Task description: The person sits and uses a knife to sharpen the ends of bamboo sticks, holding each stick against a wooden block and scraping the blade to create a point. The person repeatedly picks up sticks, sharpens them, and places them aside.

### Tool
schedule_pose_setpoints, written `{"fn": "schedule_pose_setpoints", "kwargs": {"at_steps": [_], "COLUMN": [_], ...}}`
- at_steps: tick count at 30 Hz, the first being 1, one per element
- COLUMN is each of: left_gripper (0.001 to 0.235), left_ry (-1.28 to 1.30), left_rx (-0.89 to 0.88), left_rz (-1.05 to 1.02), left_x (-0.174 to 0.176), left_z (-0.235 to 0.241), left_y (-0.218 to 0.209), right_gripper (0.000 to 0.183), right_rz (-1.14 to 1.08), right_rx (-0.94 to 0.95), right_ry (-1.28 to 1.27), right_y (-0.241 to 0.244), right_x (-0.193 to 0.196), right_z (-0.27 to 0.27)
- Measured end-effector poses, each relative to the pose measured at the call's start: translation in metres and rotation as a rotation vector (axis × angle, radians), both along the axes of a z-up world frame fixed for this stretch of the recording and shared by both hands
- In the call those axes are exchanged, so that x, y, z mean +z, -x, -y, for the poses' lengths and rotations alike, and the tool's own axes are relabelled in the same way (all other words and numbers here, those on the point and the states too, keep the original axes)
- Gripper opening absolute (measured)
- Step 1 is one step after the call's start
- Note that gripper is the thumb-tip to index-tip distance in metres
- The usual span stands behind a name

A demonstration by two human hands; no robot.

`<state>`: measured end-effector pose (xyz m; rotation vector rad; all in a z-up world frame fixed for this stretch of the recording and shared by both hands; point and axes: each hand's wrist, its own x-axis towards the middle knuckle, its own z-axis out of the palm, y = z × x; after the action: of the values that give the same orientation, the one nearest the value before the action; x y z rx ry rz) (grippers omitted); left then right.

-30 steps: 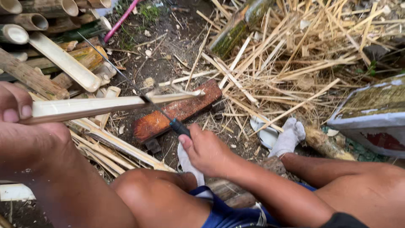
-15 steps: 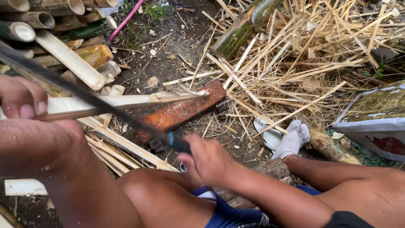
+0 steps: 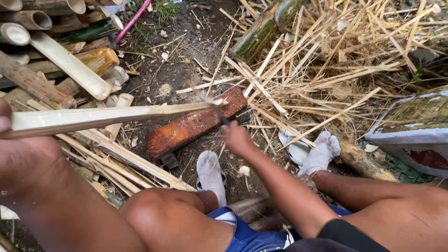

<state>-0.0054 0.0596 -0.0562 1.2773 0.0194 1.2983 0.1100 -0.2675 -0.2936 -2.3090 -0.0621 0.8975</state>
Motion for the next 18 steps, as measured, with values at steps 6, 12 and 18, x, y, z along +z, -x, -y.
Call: {"fn": "schedule_pose_setpoints", "kwargs": {"at_steps": [6, 12, 18], "left_gripper": [0.045, 0.058, 0.056], "left_ry": [-0.092, -0.103, -0.111], "left_rx": [-0.011, -0.075, -0.107], "left_rz": [0.037, 0.016, 0.036], "left_x": [0.039, 0.048, 0.051], "left_z": [0.074, 0.115, 0.119], "left_y": [-0.057, -0.084, -0.093], "right_gripper": [0.06, 0.059, 0.052], "right_rz": [0.296, 0.46, 0.238], "right_rx": [-0.012, 0.174, -0.051], "right_ry": [-0.27, -0.589, -0.19], "right_y": [-0.017, 0.041, -0.045], "right_x": [-0.077, 0.016, -0.113], "right_z": [0.007, -0.003, 0.002]}}
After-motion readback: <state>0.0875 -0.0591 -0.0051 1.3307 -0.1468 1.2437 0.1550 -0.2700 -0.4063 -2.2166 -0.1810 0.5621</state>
